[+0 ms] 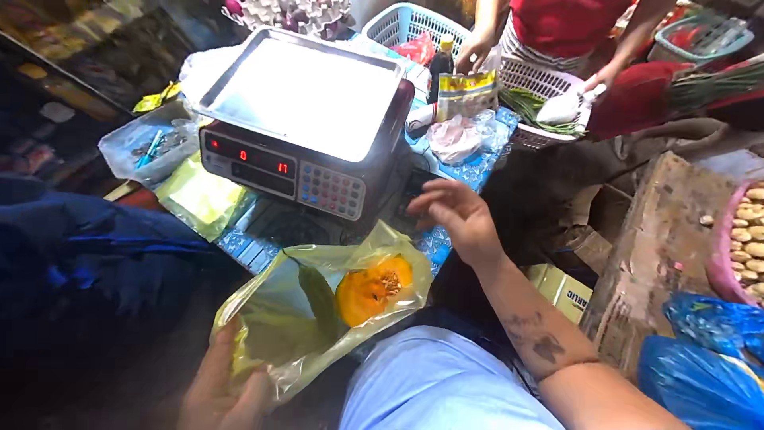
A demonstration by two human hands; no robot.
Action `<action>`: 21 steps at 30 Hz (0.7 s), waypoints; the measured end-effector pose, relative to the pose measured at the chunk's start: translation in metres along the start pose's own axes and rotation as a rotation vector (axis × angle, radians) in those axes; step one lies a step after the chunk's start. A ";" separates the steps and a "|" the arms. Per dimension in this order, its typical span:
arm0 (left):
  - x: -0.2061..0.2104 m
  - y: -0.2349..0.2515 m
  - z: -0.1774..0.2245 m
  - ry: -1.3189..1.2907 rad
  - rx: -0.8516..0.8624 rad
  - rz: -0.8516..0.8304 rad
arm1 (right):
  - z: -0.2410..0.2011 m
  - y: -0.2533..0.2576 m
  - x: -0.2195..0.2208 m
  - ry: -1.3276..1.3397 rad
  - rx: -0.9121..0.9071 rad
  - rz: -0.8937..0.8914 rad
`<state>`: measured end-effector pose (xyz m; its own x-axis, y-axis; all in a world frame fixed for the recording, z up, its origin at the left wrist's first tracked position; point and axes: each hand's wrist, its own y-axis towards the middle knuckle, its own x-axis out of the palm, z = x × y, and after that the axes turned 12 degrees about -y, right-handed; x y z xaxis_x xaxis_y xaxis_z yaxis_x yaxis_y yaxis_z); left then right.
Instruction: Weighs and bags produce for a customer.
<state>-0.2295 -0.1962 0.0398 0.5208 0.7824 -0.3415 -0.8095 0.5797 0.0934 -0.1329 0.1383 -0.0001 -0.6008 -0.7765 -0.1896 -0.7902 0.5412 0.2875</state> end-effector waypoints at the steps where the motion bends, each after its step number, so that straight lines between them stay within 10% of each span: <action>1: 0.002 0.000 0.001 -0.001 -0.011 -0.001 | 0.028 0.004 0.000 -0.232 0.099 0.171; 5: 0.010 0.003 0.007 0.028 -0.044 -0.018 | 0.133 0.011 0.045 -0.781 0.617 0.131; 9: 0.017 0.002 0.014 0.034 -0.067 -0.009 | 0.154 0.022 0.063 -0.987 0.655 0.007; 21: 0.032 -0.002 0.011 0.064 -0.119 0.054 | 0.207 0.020 -0.061 -1.062 0.006 -0.082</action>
<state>-0.2085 -0.1700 0.0386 0.4605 0.7934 -0.3980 -0.8643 0.5029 0.0026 -0.1373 0.2635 -0.1768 -0.3408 -0.1330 -0.9307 -0.8320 0.5035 0.2328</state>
